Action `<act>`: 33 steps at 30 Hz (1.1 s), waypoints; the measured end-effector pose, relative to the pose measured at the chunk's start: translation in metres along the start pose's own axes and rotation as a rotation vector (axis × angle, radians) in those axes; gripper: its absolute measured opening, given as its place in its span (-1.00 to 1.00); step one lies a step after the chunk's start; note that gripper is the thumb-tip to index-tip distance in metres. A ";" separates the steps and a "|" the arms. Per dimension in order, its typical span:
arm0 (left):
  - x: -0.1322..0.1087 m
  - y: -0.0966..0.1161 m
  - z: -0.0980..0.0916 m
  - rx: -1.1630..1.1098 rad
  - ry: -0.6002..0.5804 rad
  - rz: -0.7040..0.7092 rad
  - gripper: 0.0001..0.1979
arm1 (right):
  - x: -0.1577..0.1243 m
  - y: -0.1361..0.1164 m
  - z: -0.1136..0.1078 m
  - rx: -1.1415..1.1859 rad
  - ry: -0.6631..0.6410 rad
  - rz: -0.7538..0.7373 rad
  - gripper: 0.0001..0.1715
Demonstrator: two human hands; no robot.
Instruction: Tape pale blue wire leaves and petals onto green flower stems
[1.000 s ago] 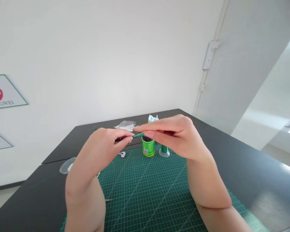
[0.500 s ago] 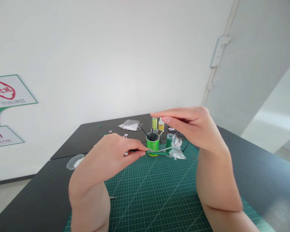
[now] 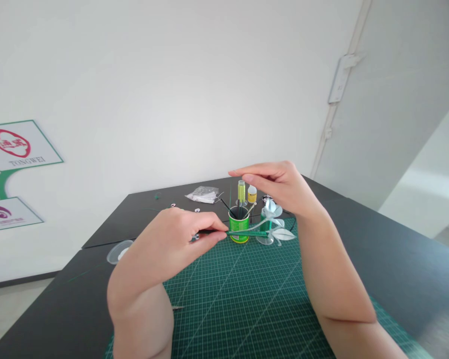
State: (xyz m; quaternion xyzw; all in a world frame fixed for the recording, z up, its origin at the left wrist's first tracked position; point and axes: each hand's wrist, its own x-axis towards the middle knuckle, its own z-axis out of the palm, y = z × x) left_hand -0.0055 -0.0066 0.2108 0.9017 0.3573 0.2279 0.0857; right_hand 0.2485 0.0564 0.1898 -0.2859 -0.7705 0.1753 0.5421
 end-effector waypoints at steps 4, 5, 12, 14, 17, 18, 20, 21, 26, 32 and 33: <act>0.001 0.000 0.000 0.001 -0.026 -0.015 -0.84 | -0.003 -0.002 0.000 0.005 0.049 -0.053 -0.78; 0.002 0.000 -0.001 0.004 -0.033 -0.018 -0.83 | -0.004 -0.003 0.000 0.001 0.063 -0.066 -0.78; 0.001 0.000 -0.001 0.014 -0.101 -0.048 -0.76 | -0.008 -0.008 -0.003 -0.006 0.098 -0.106 -0.79; 0.002 0.000 -0.001 0.012 -0.099 -0.046 -0.77 | -0.009 -0.009 -0.003 -0.033 0.116 -0.106 -0.79; 0.001 0.000 -0.001 0.018 -0.070 -0.035 -0.80 | -0.008 -0.008 -0.004 -0.052 0.134 -0.111 -0.80; 0.001 0.000 -0.001 0.017 -0.055 -0.025 -0.81 | -0.008 -0.007 -0.005 -0.051 0.132 -0.111 -0.80; 0.000 0.000 -0.001 0.013 -0.024 0.003 -0.84 | -0.007 -0.005 -0.005 -0.043 0.117 -0.109 -0.79; -0.001 0.000 -0.001 0.014 -0.010 0.018 -0.85 | -0.006 -0.004 -0.005 -0.037 0.107 -0.103 -0.79; -0.005 0.000 0.000 0.055 0.048 0.069 -0.85 | -0.001 0.003 -0.002 -0.014 0.041 -0.049 -0.78; -0.009 0.004 -0.002 0.074 0.106 0.033 -0.87 | 0.002 0.006 0.003 -0.006 -0.045 -0.017 -0.75; -0.010 0.004 -0.002 0.070 0.121 0.030 -0.88 | 0.002 0.006 0.003 -0.007 -0.053 -0.008 -0.75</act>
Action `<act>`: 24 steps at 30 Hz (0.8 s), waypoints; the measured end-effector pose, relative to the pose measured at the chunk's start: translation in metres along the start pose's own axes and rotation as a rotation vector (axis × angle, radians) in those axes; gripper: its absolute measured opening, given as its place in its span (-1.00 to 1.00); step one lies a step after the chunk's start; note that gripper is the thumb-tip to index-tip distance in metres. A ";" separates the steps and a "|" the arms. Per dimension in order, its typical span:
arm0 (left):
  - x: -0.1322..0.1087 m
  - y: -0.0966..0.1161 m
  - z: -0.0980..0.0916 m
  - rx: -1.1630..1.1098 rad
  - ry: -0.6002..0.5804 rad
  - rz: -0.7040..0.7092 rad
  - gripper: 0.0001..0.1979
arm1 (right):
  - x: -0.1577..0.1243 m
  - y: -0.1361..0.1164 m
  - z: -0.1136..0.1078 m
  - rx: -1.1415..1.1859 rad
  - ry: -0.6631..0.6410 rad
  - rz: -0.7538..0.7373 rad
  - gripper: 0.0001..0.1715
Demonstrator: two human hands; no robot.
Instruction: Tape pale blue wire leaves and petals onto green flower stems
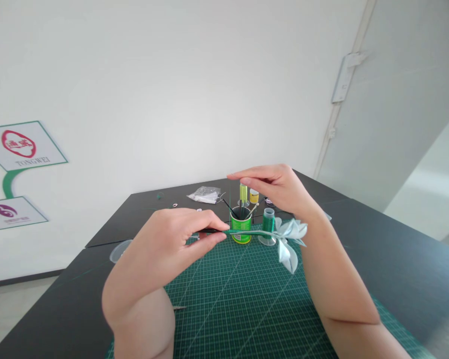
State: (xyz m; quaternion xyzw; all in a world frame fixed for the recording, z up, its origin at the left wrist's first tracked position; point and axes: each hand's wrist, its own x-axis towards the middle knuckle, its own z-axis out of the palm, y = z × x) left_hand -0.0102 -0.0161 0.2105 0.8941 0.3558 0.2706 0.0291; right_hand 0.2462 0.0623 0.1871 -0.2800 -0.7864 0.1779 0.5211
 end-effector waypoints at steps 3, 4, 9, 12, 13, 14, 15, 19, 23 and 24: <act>0.000 0.000 0.000 -0.017 0.039 -0.016 -0.88 | 0.001 0.000 0.002 -0.004 -0.022 0.027 -0.74; 0.001 0.000 0.000 -0.026 0.046 -0.025 -0.88 | 0.002 0.001 0.002 -0.004 -0.027 0.033 -0.74; 0.002 0.001 0.000 -0.069 0.088 -0.060 -0.89 | 0.002 0.005 0.003 -0.016 -0.070 0.064 -0.73; 0.001 0.003 0.000 -0.069 0.142 -0.069 -0.91 | 0.002 0.006 0.003 -0.033 -0.092 0.077 -0.72; 0.001 0.003 0.000 -0.066 0.158 -0.079 -0.92 | 0.002 0.007 0.003 -0.041 -0.098 0.075 -0.72; 0.001 0.002 -0.001 -0.064 0.168 -0.089 -0.91 | 0.002 0.007 0.003 -0.049 -0.104 0.074 -0.72; 0.001 0.002 -0.001 -0.062 0.172 -0.094 -0.89 | 0.002 0.007 0.003 -0.054 -0.109 0.076 -0.71; 0.002 -0.001 -0.002 -0.002 0.147 -0.069 -0.82 | 0.004 0.007 0.003 -0.052 -0.118 0.109 -0.68; 0.004 -0.007 0.000 0.120 0.099 -0.090 -0.79 | 0.005 0.009 0.002 -0.046 -0.090 0.095 -0.67; 0.004 -0.009 0.000 0.155 0.086 -0.099 -0.78 | 0.005 0.009 0.001 -0.046 -0.077 0.097 -0.67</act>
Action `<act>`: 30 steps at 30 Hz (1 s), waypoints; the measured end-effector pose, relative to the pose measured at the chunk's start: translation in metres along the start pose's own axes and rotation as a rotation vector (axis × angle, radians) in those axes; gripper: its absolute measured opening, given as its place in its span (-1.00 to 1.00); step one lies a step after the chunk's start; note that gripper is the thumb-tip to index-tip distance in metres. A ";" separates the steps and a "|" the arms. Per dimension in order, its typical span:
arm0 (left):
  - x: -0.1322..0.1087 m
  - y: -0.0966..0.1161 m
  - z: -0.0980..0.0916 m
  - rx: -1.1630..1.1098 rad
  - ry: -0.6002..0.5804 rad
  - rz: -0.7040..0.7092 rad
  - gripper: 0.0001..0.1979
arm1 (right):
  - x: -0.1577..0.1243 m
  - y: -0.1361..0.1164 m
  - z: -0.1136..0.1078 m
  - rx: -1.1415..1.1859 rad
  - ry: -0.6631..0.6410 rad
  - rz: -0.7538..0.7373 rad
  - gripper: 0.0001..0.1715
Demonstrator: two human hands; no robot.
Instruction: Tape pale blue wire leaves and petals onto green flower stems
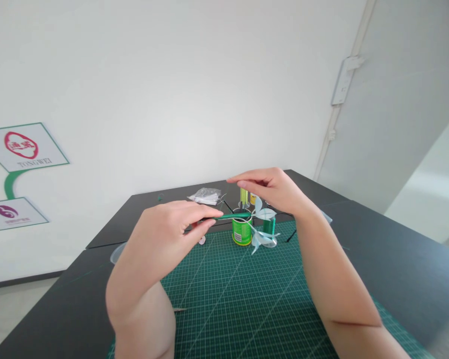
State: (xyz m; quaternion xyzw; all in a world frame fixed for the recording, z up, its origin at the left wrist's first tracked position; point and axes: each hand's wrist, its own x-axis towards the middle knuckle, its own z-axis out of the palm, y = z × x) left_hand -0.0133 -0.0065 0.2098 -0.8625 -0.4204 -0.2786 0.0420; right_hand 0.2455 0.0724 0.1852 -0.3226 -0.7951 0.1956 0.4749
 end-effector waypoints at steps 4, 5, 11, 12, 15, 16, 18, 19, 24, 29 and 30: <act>0.004 -0.007 0.003 0.142 -0.028 -0.045 -0.76 | -0.001 -0.001 -0.004 -0.002 0.097 0.026 -0.66; 0.005 -0.008 0.004 0.171 -0.036 -0.065 -0.76 | -0.001 -0.002 -0.005 -0.001 0.120 0.024 -0.67; 0.010 -0.013 0.004 0.225 -0.086 -0.166 -0.73 | -0.004 -0.008 -0.011 0.147 0.162 0.028 -0.74; 0.011 -0.013 0.003 0.217 -0.090 -0.176 -0.74 | -0.005 -0.009 -0.012 0.196 0.167 0.027 -0.75; 0.013 -0.014 0.003 0.186 -0.096 -0.195 -0.76 | -0.006 -0.011 -0.014 0.342 0.169 0.022 -0.75; 0.013 -0.014 0.003 0.176 -0.103 -0.196 -0.76 | -0.006 -0.011 -0.015 0.374 0.171 0.023 -0.74; 0.014 -0.014 0.003 0.160 -0.139 -0.193 -0.76 | -0.007 -0.010 -0.017 0.400 0.187 0.024 -0.74; 0.014 -0.014 0.003 0.153 -0.165 -0.190 -0.76 | -0.007 -0.010 -0.018 0.394 0.202 0.022 -0.74; 0.010 -0.016 0.002 0.033 -0.312 -0.117 -0.74 | -0.006 -0.006 -0.017 0.246 0.290 -0.006 -0.76; 0.008 -0.020 0.001 -0.157 -0.381 -0.003 -0.75 | -0.003 -0.003 -0.014 0.047 0.289 0.022 -0.67; 0.008 -0.021 0.001 -0.183 -0.384 -0.011 -0.76 | -0.002 -0.002 -0.013 0.017 0.277 0.026 -0.65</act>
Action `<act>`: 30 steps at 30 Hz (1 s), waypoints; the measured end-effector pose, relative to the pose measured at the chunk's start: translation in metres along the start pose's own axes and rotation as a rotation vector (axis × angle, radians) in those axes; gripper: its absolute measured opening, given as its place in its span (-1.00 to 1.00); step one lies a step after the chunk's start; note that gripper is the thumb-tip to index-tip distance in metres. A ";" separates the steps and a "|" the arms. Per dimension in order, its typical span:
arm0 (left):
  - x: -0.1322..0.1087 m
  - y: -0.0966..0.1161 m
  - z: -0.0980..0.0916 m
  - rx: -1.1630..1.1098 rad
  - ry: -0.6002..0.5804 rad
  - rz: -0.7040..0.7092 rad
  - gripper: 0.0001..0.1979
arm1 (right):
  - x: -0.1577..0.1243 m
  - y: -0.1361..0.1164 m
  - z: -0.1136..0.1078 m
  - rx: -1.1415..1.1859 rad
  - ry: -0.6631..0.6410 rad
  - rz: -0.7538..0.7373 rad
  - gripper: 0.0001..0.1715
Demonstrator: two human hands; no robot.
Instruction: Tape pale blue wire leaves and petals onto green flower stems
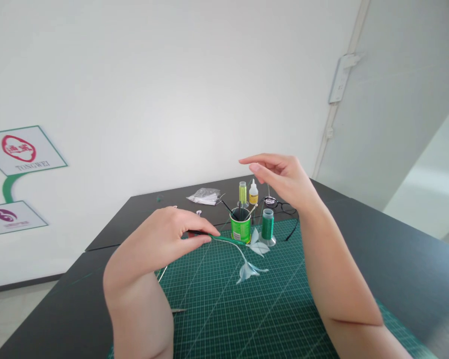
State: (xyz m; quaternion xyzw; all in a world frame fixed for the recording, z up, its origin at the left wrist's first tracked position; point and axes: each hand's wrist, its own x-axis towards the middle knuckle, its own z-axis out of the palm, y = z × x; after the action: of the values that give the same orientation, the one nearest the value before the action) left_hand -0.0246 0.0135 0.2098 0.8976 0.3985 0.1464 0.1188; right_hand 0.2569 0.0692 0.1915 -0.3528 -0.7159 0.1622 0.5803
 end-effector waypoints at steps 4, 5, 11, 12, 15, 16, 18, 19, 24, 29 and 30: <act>0.006 -0.013 -0.002 -0.026 0.058 -0.093 -0.78 | 0.001 0.001 0.001 -0.103 -0.045 -0.023 -0.62; 0.007 -0.016 -0.002 -0.023 0.084 -0.112 -0.79 | 0.001 0.001 0.001 -0.118 -0.057 -0.031 -0.63; 0.005 -0.024 -0.004 -0.084 0.177 -0.094 -0.82 | -0.003 -0.006 -0.001 -0.061 -0.228 -0.063 -0.66; 0.004 -0.023 -0.004 -0.105 0.193 -0.093 -0.82 | -0.004 -0.007 -0.002 -0.036 -0.264 -0.073 -0.68; 0.001 -0.020 -0.006 -0.153 0.251 -0.101 -0.83 | -0.006 -0.011 -0.003 0.017 -0.360 -0.103 -0.72; 0.001 -0.019 -0.006 -0.159 0.271 -0.106 -0.83 | -0.007 -0.012 -0.003 0.019 -0.386 -0.107 -0.71; 0.001 -0.019 -0.007 -0.160 0.309 -0.116 -0.84 | -0.008 -0.014 -0.004 0.010 -0.422 -0.105 -0.70; 0.001 -0.019 -0.008 -0.159 0.324 -0.124 -0.84 | -0.008 -0.014 -0.005 0.002 -0.432 -0.103 -0.69; 0.000 -0.020 -0.009 -0.171 0.350 -0.168 -0.84 | -0.009 -0.015 -0.004 -0.085 -0.408 -0.058 -0.77; -0.001 -0.021 -0.011 -0.129 0.394 -0.177 -0.83 | -0.010 -0.014 -0.003 -0.064 -0.399 -0.036 -0.79; -0.001 -0.021 -0.011 -0.119 0.410 -0.183 -0.82 | -0.010 -0.014 -0.004 -0.054 -0.397 -0.038 -0.78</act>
State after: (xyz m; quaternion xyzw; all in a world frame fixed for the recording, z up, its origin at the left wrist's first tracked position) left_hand -0.0435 0.0270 0.2131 0.8006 0.4846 0.3376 0.1009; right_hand 0.2568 0.0521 0.1947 -0.3158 -0.8268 0.1986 0.4210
